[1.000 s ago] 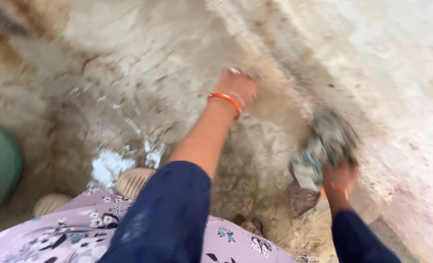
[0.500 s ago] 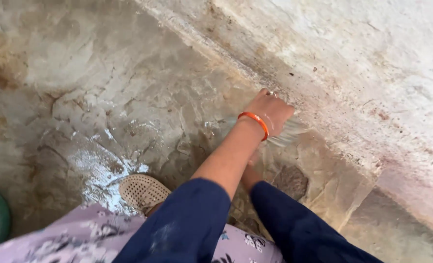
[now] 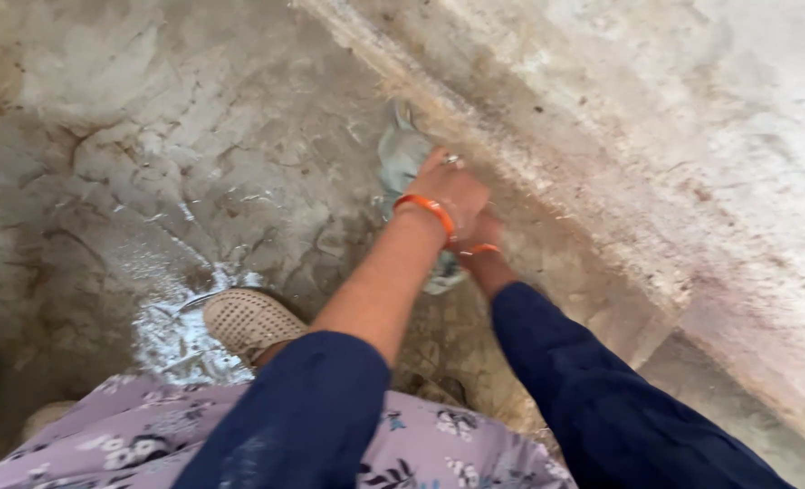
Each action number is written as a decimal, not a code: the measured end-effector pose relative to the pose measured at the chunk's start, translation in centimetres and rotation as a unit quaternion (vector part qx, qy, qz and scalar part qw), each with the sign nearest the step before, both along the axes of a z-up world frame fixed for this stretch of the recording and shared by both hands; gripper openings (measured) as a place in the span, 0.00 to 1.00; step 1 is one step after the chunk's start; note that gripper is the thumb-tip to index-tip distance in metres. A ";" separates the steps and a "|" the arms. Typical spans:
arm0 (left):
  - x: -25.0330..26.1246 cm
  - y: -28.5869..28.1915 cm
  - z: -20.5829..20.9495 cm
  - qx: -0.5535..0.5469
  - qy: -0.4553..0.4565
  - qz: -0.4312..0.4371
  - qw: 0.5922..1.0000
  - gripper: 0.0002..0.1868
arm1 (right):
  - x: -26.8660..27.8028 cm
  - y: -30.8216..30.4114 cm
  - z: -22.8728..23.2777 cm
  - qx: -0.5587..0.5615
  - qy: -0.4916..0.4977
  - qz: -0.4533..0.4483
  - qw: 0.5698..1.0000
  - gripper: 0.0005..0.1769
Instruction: Cleaning a floor with a cloth and bucket of water.
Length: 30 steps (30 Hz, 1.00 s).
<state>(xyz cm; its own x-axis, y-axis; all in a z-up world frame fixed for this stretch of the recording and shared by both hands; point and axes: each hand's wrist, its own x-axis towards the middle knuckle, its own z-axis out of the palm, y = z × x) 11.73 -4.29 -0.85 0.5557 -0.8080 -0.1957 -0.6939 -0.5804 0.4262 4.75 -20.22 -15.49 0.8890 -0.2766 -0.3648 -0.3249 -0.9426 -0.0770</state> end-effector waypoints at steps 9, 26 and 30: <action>-2.0 0.4 1.0 0.088 0.013 -0.030 0.996 0.10 | -19.6 -18.6 11.2 -0.203 -0.039 -0.340 0.917 0.37; -4.2 1.7 -5.8 0.004 -0.134 -0.059 0.989 0.16 | 0.4 5.2 1.0 0.064 -0.034 -0.094 0.993 0.39; -4.0 6.1 -3.4 0.107 -0.096 -0.081 0.986 0.16 | 1.9 4.1 4.2 -0.008 0.011 0.107 0.994 0.37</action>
<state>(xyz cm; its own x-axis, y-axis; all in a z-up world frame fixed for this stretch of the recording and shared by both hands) 7.77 1.79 -4.27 0.4658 -0.8413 -0.2743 -0.8412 -0.5172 0.1578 6.69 -16.16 -11.31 0.9198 -0.0874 -0.3826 -0.1176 -0.9915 -0.0562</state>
